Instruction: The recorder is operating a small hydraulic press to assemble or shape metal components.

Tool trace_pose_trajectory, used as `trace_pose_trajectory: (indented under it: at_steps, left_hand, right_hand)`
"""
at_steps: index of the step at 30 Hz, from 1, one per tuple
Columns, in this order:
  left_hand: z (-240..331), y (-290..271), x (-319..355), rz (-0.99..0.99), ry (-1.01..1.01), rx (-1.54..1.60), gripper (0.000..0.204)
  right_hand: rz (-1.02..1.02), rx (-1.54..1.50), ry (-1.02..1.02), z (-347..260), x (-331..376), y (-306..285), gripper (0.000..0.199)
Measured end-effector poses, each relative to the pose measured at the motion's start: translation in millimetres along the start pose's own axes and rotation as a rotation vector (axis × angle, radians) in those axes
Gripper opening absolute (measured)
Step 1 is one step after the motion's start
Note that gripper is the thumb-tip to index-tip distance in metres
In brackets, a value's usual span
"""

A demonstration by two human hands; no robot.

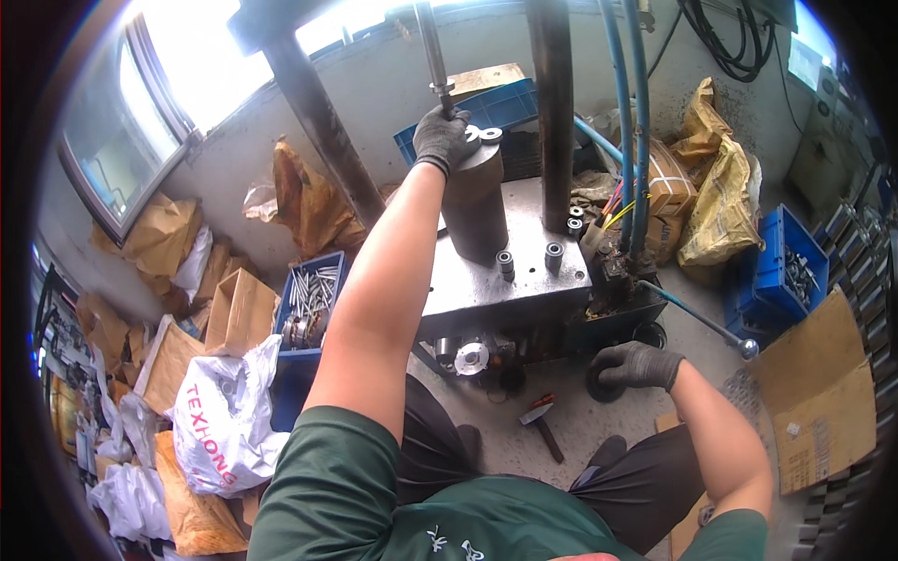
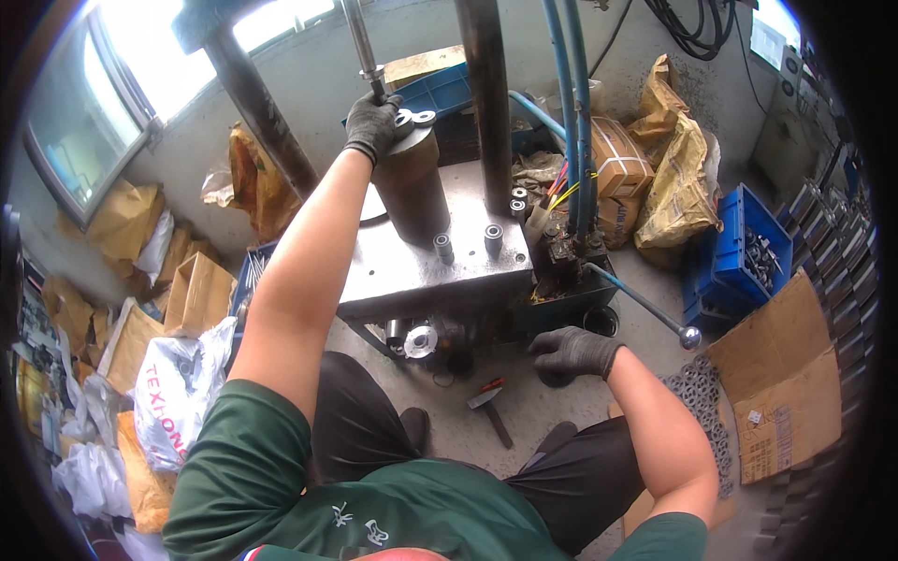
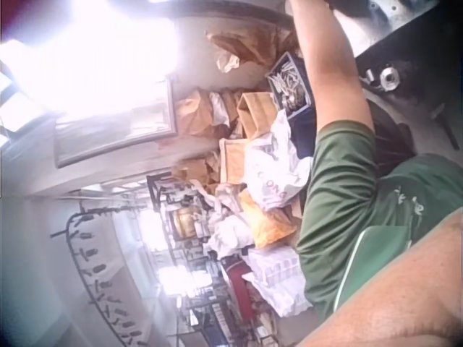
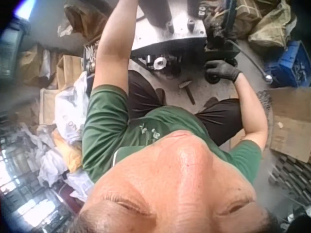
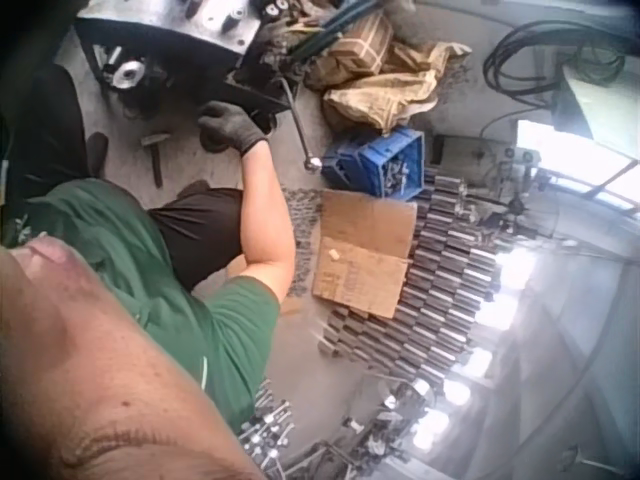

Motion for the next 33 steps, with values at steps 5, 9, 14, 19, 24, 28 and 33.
trace_pose_trajectory:
  at_steps: [5, 9, 14, 19, 24, 28, 33]
  left_hand:
    - [-9.6, 0.2, -3.9, 0.025, 0.011, 0.238, 0.023]
    - [-8.6, -1.0, -1.4, 0.031, 0.068, 0.405, 0.028]
    - [-1.7, -8.8, 8.0, 0.174, 0.093, 0.541, 0.06]
    - [8.2, -16.1, 18.5, 0.291, 0.21, 0.397, 0.055]
    - [3.7, -18.1, 19.2, 0.273, 0.109, 0.456, 0.048]
    - [6.1, -23.9, 23.7, 0.33, 0.072, 0.316, 0.046]
    - [8.6, -27.2, 25.5, 0.342, 0.06, 0.266, 0.043]
  right_hand:
    - [0.125, 0.113, -0.117, -32.9, 24.8, -19.5, 0.038]
    - [0.404, 0.114, -0.213, -82.3, 58.0, -28.6, 0.036]
    - [0.706, 0.591, -0.391, -171.4, 109.4, -46.2, 0.03]
    - [0.801, 0.921, -0.189, -177.9, 150.8, -97.6, 0.031]
    - [0.319, 0.904, 0.173, -120.0, 151.4, -106.8, 0.042]
    - [0.35, 0.728, 0.199, -118.9, 150.8, -92.7, 0.045]
    - [0.41, 0.738, 0.267, -115.5, 148.8, -57.8, 0.043]
Point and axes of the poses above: each hand's wrist, its own x-axis away from the middle knuckle, its own y-axis out of the palm, z = x × y, the point moved 7 cm from there along -x, towards the middle knuckle, and after that the axes turned 6 degrees about x, right-handed, at the moved point
